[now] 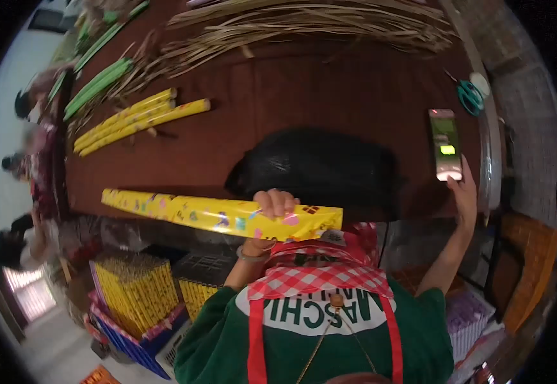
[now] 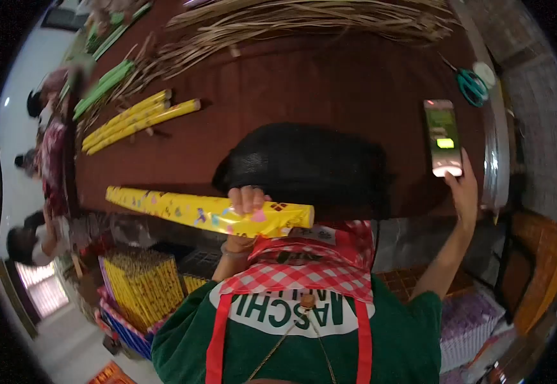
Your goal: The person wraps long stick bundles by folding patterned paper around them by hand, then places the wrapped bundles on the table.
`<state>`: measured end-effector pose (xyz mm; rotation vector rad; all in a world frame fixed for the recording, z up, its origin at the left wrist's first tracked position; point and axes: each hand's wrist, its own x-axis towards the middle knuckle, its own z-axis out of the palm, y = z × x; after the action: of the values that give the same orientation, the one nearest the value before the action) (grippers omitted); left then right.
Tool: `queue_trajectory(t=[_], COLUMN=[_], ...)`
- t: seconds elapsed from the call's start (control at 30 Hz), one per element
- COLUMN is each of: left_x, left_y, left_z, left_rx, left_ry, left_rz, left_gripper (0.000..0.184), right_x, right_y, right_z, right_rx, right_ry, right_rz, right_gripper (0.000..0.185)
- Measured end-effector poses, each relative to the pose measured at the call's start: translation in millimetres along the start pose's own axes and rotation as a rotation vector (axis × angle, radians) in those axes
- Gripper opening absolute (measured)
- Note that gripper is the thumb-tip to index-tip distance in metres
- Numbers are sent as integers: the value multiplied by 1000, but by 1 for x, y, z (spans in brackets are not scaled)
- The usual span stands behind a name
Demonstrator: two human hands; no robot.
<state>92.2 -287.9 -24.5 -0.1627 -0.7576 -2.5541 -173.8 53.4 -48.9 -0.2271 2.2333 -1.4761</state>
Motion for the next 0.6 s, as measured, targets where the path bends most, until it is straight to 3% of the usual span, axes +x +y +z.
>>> queue_trajectory(t=[0.03,0.07,0.1,0.13,0.17,0.27,0.4,0.53,0.6], left_x=[-3,-6,-5,-4,-3,-8,-23,-44,-56], left_y=[-1,-3,-3,-5,-7,-12,4,24,39], left_z=[-7,-9,-7,-6,-5,-17,-19,-19,-20], left_rx=[-43,-97,-83,-75,-114,-70,-114,-120,-158], left_ry=[-4,-19,-58,-101,-133,-128,-12,138,190], left_rz=[8,14,54,85,102,144,51,13,5], left_gripper=[29,28,29,30,32,30,22,19,20], right_x=[-3,0,2,1,5,22,42,83,93], right_y=[-4,-17,-10,-12,-39,-133,-210,-224,-219], right_z=[-1,-9,-21,-22,-8,84,220,337,384], right_rx=[-451,-707,-909,-1191,-1075,-482,-343,-378,-414], right_ry=[97,31,97,329,447,87,-475,-694,-691], right_rz=[30,238,8,-117,-193,-383,-664,-809,-788], right_gripper=[60,56,50,43,38,28,30,43,46])
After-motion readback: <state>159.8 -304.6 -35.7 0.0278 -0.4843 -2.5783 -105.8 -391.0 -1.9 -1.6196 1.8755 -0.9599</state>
